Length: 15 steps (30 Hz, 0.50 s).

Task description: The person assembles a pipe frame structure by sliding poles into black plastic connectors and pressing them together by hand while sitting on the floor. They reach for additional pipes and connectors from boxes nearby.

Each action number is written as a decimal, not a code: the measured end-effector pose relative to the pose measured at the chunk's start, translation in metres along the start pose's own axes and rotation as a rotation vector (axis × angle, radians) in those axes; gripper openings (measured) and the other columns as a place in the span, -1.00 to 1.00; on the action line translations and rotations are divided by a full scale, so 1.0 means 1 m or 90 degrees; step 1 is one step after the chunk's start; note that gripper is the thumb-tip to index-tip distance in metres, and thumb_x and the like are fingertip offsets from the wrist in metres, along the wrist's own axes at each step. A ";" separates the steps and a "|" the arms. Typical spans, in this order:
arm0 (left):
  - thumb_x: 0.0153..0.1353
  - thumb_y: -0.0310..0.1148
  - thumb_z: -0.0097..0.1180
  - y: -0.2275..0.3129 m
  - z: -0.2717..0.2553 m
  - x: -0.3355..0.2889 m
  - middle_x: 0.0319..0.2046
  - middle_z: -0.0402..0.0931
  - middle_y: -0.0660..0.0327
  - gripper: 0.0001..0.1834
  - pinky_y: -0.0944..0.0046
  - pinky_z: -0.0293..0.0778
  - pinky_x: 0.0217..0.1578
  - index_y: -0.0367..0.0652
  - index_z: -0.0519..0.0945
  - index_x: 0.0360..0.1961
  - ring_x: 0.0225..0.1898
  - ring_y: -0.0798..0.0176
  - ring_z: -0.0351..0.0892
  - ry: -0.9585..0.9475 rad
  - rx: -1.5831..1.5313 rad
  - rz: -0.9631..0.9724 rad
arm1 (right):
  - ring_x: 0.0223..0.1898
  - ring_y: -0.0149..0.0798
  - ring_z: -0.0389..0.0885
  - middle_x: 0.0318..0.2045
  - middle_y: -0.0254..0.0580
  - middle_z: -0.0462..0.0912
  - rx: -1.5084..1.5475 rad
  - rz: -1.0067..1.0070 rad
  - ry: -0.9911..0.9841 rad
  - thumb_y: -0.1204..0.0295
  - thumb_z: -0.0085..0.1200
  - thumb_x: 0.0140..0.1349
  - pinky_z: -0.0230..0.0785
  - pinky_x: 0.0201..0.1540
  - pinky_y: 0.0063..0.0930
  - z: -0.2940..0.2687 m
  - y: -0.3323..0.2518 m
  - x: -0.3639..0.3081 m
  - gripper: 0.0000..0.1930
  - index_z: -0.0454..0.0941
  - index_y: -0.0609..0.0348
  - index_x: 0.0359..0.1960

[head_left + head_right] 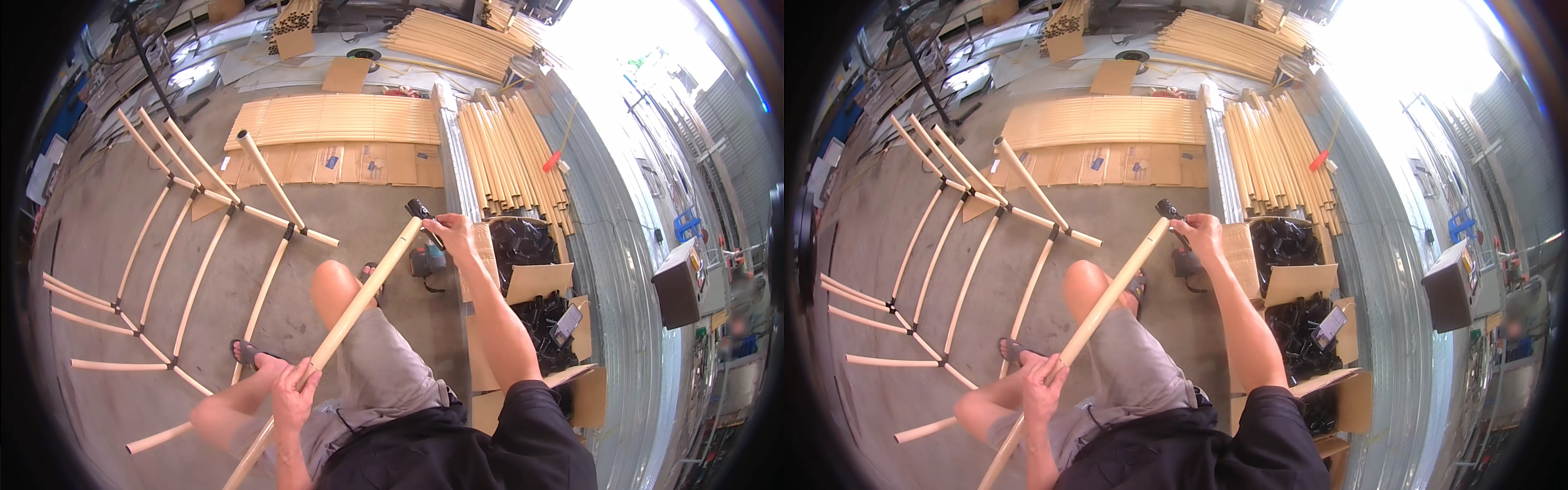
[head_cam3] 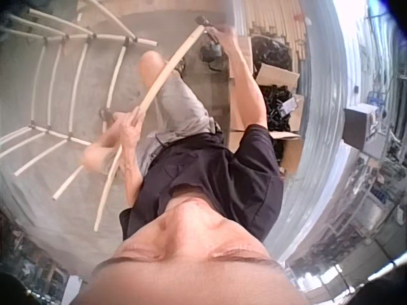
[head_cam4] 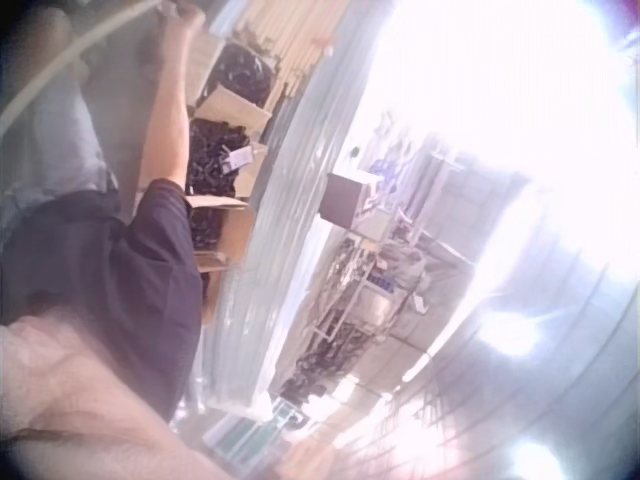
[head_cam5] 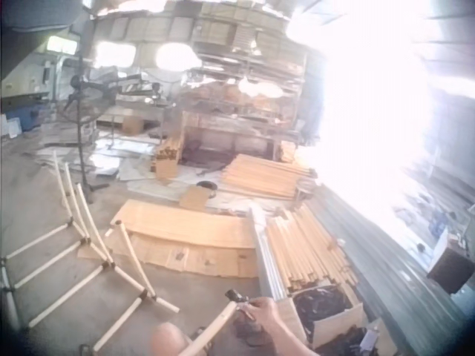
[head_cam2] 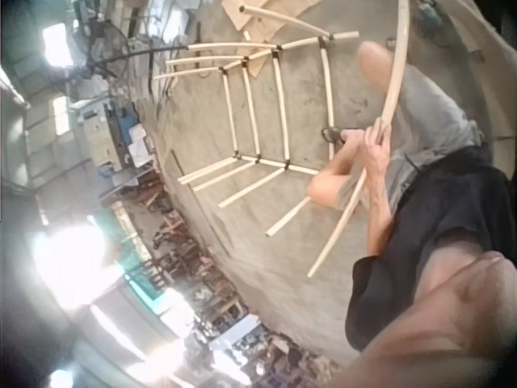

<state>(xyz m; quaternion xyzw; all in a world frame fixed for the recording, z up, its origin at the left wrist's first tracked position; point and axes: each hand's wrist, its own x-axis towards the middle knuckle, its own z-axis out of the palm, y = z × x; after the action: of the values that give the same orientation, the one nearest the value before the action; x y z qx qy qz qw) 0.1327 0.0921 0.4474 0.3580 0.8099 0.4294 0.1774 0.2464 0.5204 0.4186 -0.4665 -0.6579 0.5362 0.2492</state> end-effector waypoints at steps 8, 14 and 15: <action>0.12 -0.40 0.32 -0.003 0.012 0.002 -0.36 0.57 0.00 -0.63 0.12 0.49 -0.29 -0.36 0.63 -0.06 -0.36 0.00 0.57 0.020 0.008 0.002 | -0.33 -0.18 0.70 -0.34 0.05 0.70 -0.253 -0.140 -0.068 0.46 0.31 -0.11 0.60 -0.27 -0.36 -0.017 -0.004 0.018 -0.58 0.59 0.45 -0.18; 0.12 -0.42 0.32 0.008 0.018 0.003 -0.32 0.55 0.03 -0.63 0.11 0.49 -0.29 -0.31 0.62 -0.03 -0.33 -0.03 0.58 0.025 0.055 0.003 | -0.27 -0.09 0.71 -0.34 0.09 0.71 -0.331 -0.225 -0.066 0.39 0.29 -0.13 0.52 -0.14 -0.35 -0.024 -0.020 0.017 -0.53 0.60 0.44 -0.14; 0.12 -0.42 0.31 0.010 0.020 0.004 -0.32 0.55 0.03 -0.63 0.10 0.49 -0.30 -0.30 0.62 -0.03 -0.33 -0.03 0.58 0.031 0.062 0.013 | -0.27 -0.10 0.71 -0.35 0.09 0.71 -0.331 -0.256 -0.071 0.39 0.29 -0.11 0.52 -0.15 -0.35 -0.029 -0.019 0.018 -0.53 0.60 0.43 -0.13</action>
<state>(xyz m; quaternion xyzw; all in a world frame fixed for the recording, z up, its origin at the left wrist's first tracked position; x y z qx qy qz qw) 0.1464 0.1102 0.4445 0.3637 0.8303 0.3999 0.1354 0.2562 0.5505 0.4424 -0.3451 -0.8643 0.3150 0.1864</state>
